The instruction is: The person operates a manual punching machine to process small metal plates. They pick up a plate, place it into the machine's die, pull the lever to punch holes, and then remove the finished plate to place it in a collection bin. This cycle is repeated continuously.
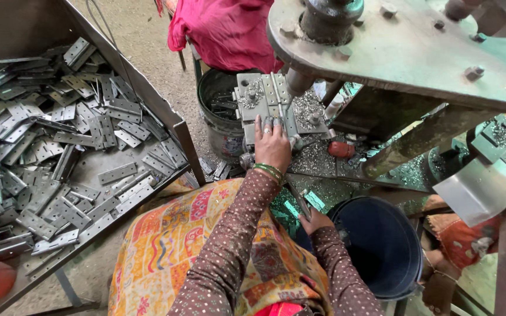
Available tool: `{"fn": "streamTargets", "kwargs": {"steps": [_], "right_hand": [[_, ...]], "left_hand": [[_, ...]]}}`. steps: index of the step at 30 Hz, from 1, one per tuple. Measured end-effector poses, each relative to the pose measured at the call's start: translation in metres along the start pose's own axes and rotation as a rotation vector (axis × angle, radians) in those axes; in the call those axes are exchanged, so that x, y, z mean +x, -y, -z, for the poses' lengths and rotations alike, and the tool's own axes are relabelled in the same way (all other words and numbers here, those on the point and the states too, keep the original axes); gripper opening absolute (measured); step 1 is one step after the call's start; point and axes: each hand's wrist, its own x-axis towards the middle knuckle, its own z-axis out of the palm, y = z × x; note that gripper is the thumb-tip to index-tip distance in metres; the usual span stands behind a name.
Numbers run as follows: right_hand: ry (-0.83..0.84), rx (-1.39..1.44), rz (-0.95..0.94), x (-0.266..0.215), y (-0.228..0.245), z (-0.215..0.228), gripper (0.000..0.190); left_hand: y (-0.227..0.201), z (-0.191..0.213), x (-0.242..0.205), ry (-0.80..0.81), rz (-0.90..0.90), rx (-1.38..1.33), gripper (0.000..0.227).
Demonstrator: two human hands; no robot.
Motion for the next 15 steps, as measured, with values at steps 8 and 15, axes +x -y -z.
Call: {"fn": "streamTargets", "kwargs": {"steps": [8, 15], "right_hand": [[0.194, -0.159, -0.239, -0.005, 0.044, 0.088, 0.057], [-0.108, -0.034, -0.064, -0.011, 0.012, -0.001, 0.055]], "left_hand": [[0.005, 0.003, 0.026, 0.238, 0.013, 0.032, 0.028], [0.008, -0.004, 0.022, 0.144, -0.035, 0.060, 0.025]]}}
